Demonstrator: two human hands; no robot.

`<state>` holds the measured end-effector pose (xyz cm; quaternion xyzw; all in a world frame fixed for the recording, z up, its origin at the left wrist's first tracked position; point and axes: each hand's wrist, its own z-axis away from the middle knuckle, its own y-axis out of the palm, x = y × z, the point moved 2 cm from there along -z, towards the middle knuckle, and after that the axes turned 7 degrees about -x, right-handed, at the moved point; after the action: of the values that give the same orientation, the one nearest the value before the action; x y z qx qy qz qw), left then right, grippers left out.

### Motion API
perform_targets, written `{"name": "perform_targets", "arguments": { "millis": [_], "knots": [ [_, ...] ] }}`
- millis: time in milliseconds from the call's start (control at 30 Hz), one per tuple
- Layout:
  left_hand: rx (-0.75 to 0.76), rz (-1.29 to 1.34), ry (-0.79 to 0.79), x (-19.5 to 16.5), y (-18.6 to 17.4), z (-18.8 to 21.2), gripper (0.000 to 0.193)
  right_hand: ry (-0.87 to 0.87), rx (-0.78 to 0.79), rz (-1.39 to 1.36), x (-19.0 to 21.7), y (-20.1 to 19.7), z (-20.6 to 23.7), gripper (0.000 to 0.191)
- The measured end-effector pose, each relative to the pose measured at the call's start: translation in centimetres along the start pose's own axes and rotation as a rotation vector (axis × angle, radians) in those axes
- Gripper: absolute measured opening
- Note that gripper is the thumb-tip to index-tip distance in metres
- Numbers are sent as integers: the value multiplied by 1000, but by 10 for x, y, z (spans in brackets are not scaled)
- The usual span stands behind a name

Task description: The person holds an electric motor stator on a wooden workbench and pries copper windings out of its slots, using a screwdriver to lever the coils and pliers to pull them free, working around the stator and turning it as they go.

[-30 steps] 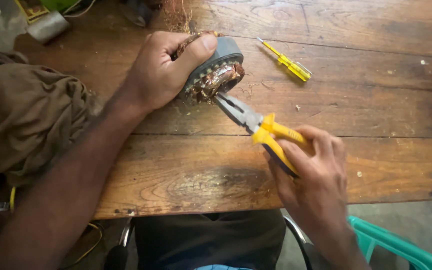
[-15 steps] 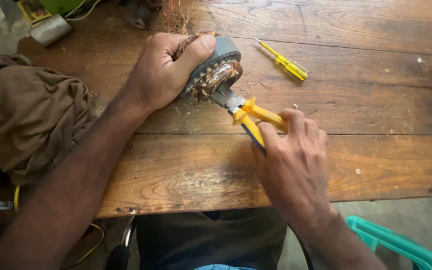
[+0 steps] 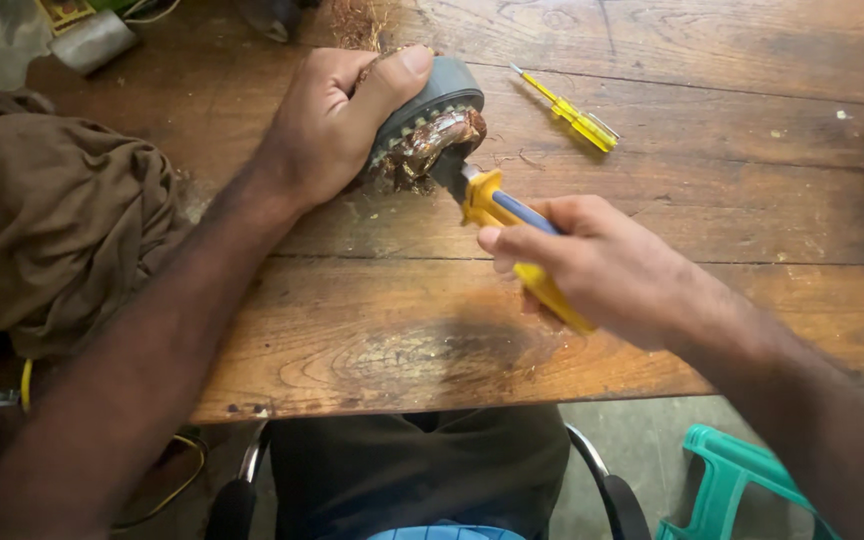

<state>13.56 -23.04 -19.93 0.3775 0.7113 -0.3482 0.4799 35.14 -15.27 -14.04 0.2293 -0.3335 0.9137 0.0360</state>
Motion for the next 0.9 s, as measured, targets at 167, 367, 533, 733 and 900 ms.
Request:
{"name": "perform_targets", "arguments": {
  "millis": [167, 367, 533, 733, 900],
  "knots": [
    [16, 47, 5, -3, 0, 0, 46, -65, 341, -874, -28, 23, -21, 27],
    [16, -25, 33, -13, 2, 0, 45, -78, 698, -1439, -47, 57, -31, 32],
    [1, -18, 10, -31, 10, 1, 44, -182, 840, -1635, -43, 72, -16, 34],
    [15, -25, 32, -47, 13, 18, 45, -200, 603, -1286, -63, 49, 11, 32],
    [69, 56, 45, -51, 16, 19, 45, -408, 171, -483, -71, 20, 41, 43]
  ]
}}
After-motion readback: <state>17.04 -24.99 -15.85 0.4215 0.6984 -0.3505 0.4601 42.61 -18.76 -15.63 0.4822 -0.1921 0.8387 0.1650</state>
